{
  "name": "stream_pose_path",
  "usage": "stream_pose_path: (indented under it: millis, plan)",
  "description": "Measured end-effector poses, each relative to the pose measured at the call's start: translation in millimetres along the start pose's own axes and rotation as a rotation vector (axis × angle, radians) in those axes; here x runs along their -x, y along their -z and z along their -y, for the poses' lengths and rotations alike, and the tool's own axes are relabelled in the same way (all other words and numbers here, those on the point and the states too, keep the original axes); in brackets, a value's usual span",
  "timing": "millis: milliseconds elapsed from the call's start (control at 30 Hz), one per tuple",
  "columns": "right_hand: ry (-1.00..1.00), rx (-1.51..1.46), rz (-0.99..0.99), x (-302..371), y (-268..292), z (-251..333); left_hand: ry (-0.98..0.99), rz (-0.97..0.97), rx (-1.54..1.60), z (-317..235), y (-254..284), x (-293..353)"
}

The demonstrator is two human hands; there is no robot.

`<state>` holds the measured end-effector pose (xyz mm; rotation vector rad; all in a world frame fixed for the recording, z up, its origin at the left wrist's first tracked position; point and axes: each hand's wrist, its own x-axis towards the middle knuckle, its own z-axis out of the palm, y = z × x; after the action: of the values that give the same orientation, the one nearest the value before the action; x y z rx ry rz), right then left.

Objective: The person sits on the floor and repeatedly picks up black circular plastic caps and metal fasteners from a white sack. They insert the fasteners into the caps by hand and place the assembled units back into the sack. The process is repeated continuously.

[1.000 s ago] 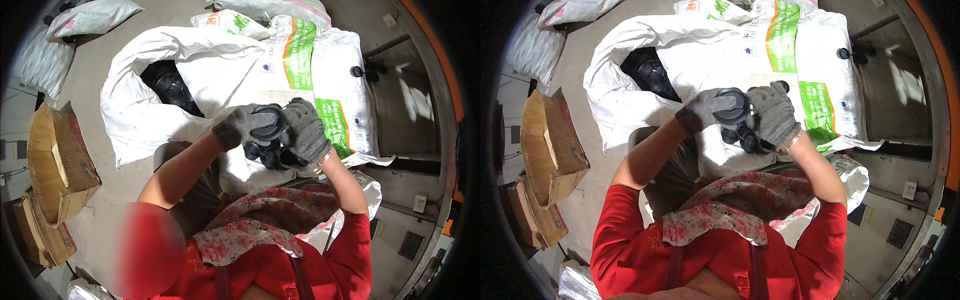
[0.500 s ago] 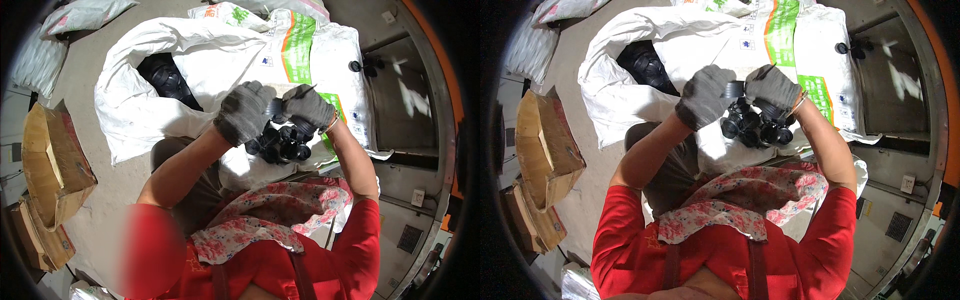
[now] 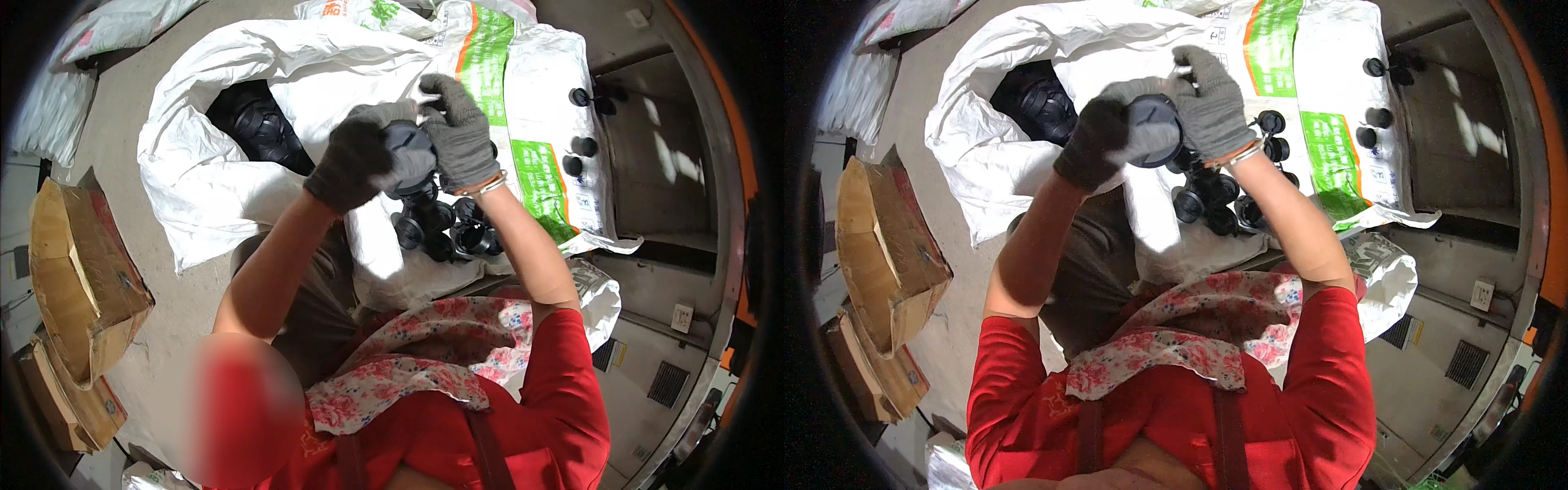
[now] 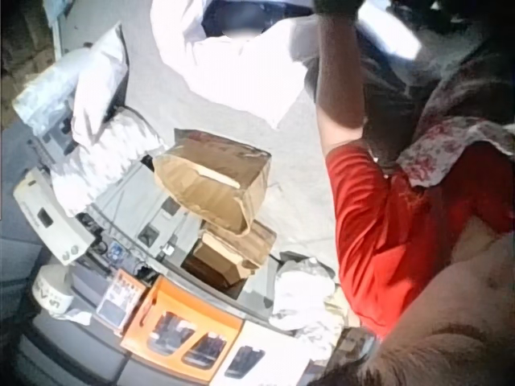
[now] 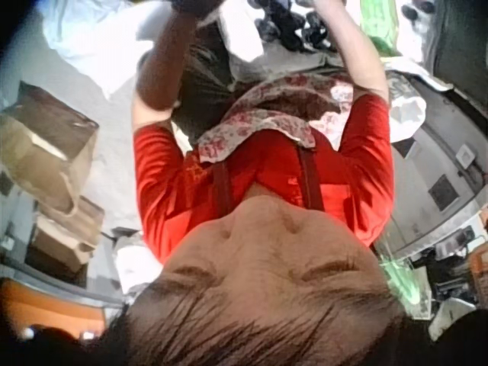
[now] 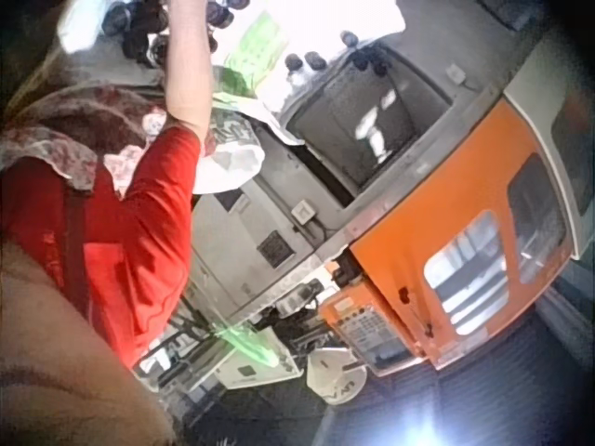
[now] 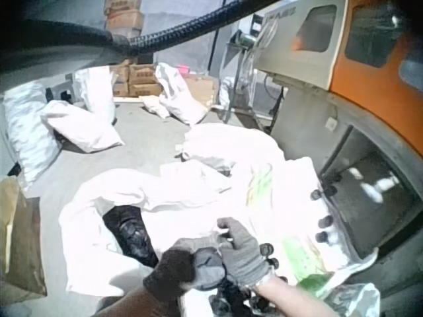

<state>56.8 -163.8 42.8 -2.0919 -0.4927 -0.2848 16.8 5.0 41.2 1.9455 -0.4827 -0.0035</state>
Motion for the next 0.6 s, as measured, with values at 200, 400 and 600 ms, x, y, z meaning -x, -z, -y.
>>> stream_pose_path:
  millis: [200, 400, 600]
  plan:
    - [-0.472, 0.818, 0.390, -4.7, 9.3, -119.8, 0.421, -0.298, -0.902, 35.5, 36.6, 25.3]
    - [-0.490, 0.828, 0.827, 50.3, -15.0, -171.8, 0.222, -0.388, -0.868, 53.6, 35.2, 30.2]
    - [-0.525, 1.004, 0.887, 69.9, -0.6, -191.9, 0.030, -0.329, -0.353, 45.3, -3.4, 10.0]
